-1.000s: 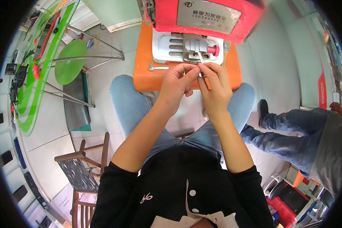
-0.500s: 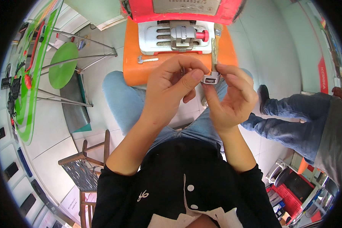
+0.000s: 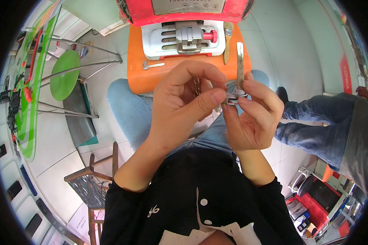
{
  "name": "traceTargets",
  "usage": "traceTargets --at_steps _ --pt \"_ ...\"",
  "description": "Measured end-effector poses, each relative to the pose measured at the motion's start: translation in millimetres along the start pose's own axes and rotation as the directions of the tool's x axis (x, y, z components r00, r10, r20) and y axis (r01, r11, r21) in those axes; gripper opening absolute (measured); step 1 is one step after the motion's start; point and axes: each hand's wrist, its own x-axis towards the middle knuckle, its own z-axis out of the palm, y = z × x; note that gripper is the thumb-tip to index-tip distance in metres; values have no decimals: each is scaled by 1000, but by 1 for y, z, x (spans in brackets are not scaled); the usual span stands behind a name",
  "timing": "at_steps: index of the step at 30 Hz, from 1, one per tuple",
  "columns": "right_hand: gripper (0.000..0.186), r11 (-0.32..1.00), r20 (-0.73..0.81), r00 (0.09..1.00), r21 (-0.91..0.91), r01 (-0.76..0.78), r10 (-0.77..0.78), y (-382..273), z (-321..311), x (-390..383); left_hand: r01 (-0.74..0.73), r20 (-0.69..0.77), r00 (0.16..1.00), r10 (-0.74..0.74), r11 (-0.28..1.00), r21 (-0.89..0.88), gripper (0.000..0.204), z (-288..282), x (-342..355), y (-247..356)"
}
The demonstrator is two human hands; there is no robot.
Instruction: The person inspects two metal keys, aligns them, and places one into a red key-cutting machine. They operate the machine's touchscreen and clamp to cut the key, then remove the finished key and inspect it.
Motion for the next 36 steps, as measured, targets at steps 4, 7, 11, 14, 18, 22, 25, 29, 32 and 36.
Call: traceTargets --at_steps 4,7,11,14,18,22,25,29,32,36 --pt "35 1000 -25 1000 10 3 -3 -2 -1 -1 27 -2 1000 -27 1000 -8 19 2 -2 2" --pt "35 1000 -84 996 16 5 -4 -2 1 -1 15 1 1000 -15 1000 -20 19 4 -2 2" --pt "34 1000 -129 992 22 19 -16 -2 3 0 4 15 1000 -3 998 -59 18 6 -2 2" --pt "33 999 -125 992 31 19 -14 -3 1 3 2 21 1000 0 997 -72 17 7 -2 3" --pt "46 999 30 1000 -38 -2 3 -8 -9 5 22 34 999 -18 994 -109 16 7 -3 3" --pt "60 994 -90 993 78 78 -71 2 -1 3 26 52 998 -26 1000 -10 25 6 -2 4" --pt "63 992 -96 992 82 95 -87 4 -2 3 8 60 998 -8 1000 -2 25 7 -2 4" --pt "56 995 -8 996 -43 92 -92 -1 -10 6 -15 69 997 16 1000 -4 24 8 0 4" --pt "47 995 27 998 -75 66 -65 -5 -13 8 -22 72 997 23 1000 -10 24 9 0 4" --pt "37 998 -2 999 -21 52 -52 -6 -11 8 -31 75 997 31 1000 -2 24 11 0 5"
